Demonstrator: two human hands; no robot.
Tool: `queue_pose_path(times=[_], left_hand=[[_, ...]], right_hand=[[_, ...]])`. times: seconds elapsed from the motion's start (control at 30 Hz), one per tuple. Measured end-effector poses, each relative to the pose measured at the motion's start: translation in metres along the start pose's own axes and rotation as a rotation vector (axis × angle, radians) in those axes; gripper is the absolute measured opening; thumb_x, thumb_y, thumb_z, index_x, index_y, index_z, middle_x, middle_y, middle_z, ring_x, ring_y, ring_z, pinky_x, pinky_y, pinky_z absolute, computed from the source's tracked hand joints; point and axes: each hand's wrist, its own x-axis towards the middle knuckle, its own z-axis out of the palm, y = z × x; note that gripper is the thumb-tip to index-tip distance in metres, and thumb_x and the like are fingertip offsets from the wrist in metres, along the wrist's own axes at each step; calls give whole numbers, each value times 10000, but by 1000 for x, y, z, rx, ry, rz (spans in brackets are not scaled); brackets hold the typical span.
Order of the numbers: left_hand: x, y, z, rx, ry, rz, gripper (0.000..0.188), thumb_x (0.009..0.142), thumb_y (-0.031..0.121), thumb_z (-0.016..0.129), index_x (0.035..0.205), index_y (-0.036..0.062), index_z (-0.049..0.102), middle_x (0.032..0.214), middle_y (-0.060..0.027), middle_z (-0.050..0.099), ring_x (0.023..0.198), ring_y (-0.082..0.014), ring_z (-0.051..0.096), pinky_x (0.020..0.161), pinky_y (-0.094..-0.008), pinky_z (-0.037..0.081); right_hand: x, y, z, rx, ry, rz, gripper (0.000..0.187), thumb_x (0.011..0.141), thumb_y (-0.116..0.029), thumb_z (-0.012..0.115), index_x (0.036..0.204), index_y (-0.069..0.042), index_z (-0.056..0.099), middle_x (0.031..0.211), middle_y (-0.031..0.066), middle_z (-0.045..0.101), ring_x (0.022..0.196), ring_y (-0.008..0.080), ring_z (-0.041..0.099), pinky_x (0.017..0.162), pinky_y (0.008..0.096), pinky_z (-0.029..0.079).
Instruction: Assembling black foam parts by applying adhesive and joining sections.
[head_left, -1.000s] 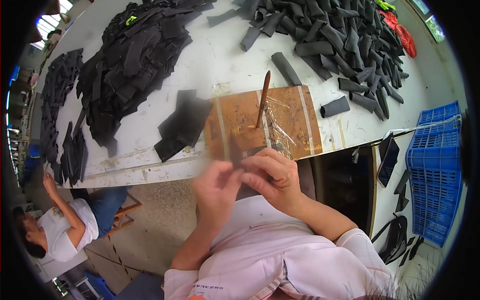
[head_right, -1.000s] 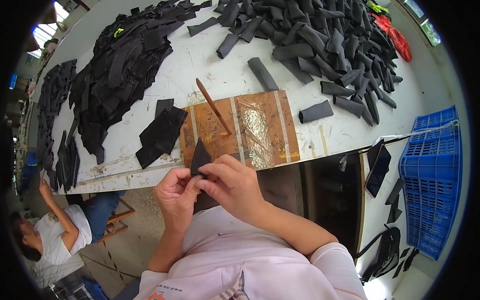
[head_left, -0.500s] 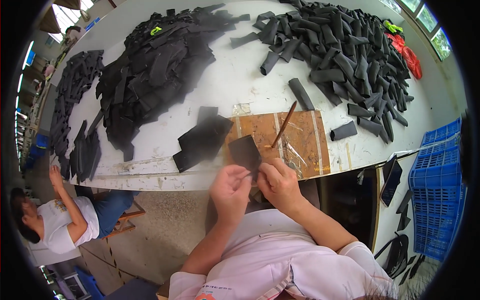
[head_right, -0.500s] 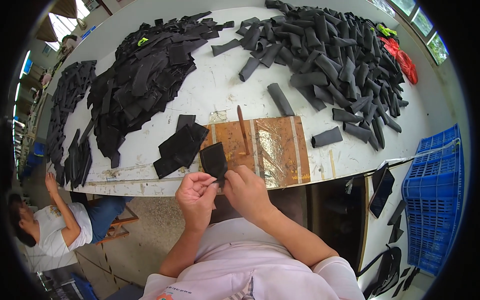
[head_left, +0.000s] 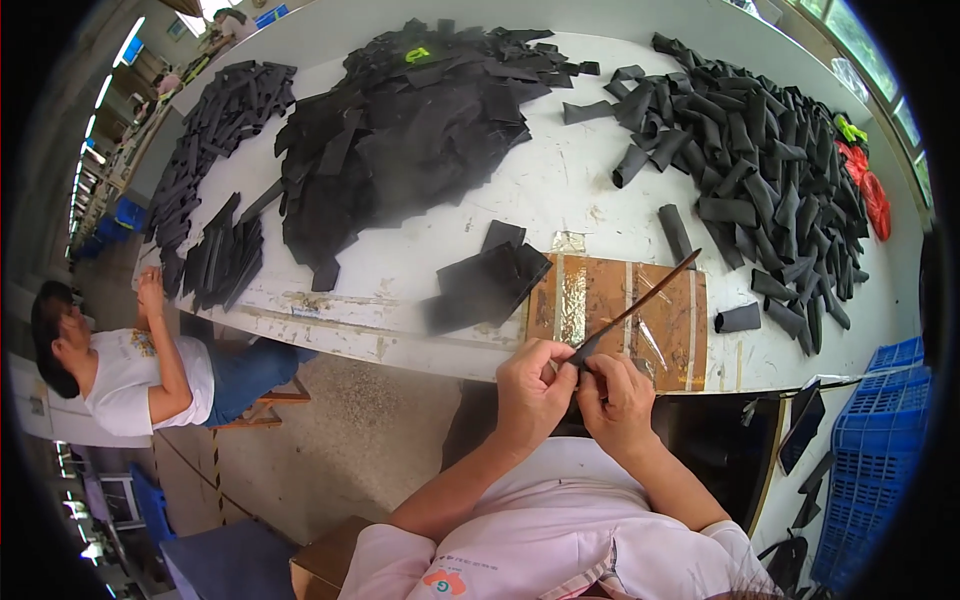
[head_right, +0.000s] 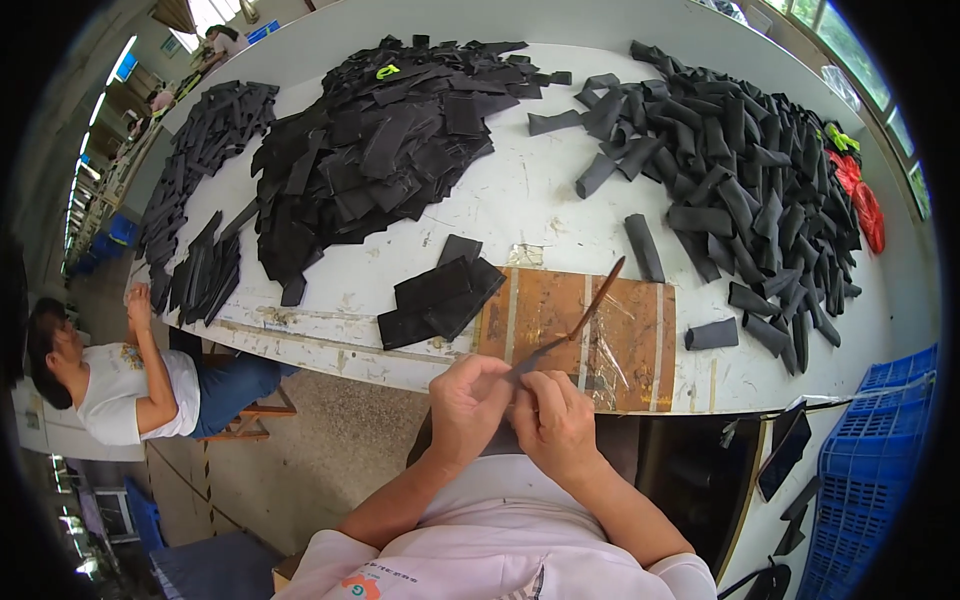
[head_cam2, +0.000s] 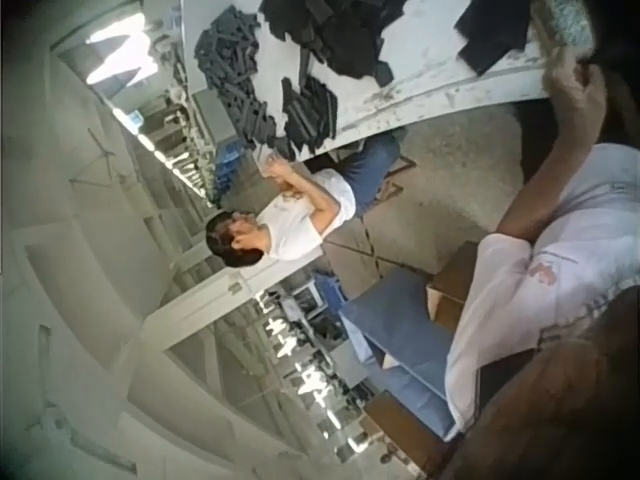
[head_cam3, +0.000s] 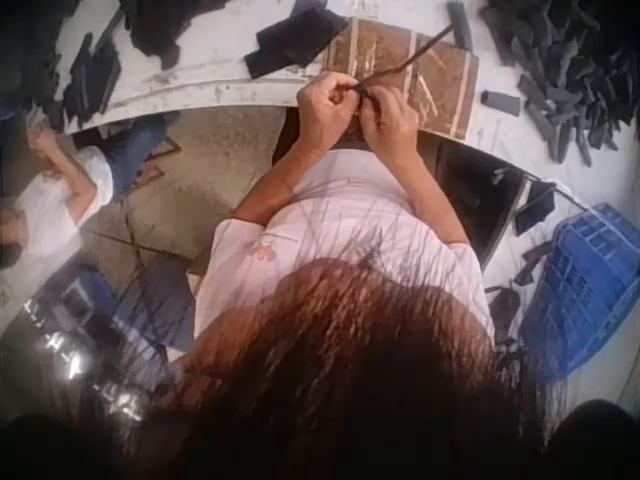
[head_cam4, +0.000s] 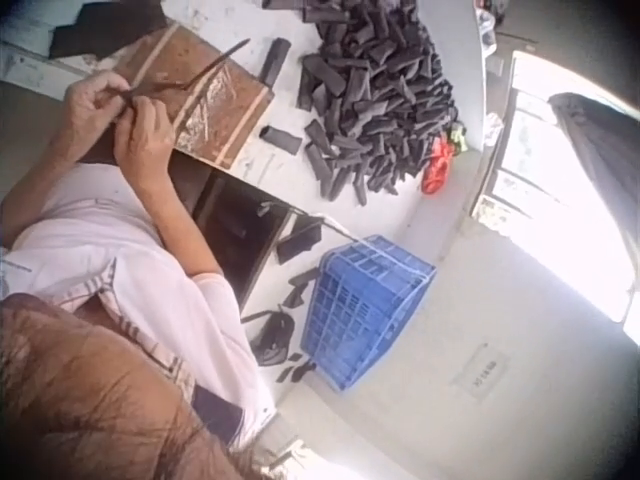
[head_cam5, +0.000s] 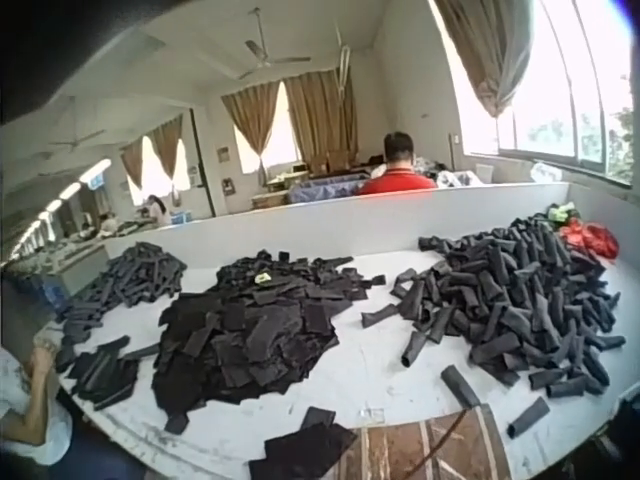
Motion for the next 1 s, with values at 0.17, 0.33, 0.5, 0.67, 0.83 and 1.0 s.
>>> queue_pose_path(times=[0.17,0.33,0.5,0.67,0.83,1.0], left_hand=[[-2,-3,-4,-113,-45,-135,85,695,-46,587,769,-18,555,607,-70,522,456,-88,463,426,-238,364],[-1,2,-11,-141,-207,-266,71,790,-9,534,858,-28,543,652,-37,579,524,-51,525,444,-199,434],[-6,-5,-1,63,-5,104,144,696,-57,548,832,-11,549,703,-142,577,567,-251,571,491,-302,442],[-8,-13,9,32,119,59,124,716,-59,531,828,-7,546,717,-115,596,587,-201,596,518,-286,468],[3,-17,-6,-800,-150,-530,132,743,-46,544,855,17,512,726,-30,569,532,-23,488,389,-154,338],[5,-15,-21,-1177,-447,-666,168,713,-3,548,871,20,493,688,-3,515,465,8,351,354,-143,242]], right_hand=[[5,-5,-1,227,-8,165,143,717,20,598,856,20,564,695,105,528,524,186,521,481,266,429],[8,-1,-4,124,-35,97,94,718,8,615,808,20,588,672,99,535,524,187,512,482,245,399],[8,1,3,-31,21,28,93,685,21,583,768,-15,560,680,100,537,550,234,540,481,315,420],[5,6,12,-148,28,21,125,659,41,564,774,-6,549,677,105,511,540,243,516,479,339,407],[3,19,15,-31,55,86,83,695,40,555,772,11,546,730,81,532,592,200,512,517,294,402],[4,20,-1,694,-98,567,26,751,17,574,738,-3,564,714,8,536,575,81,468,488,199,360]])
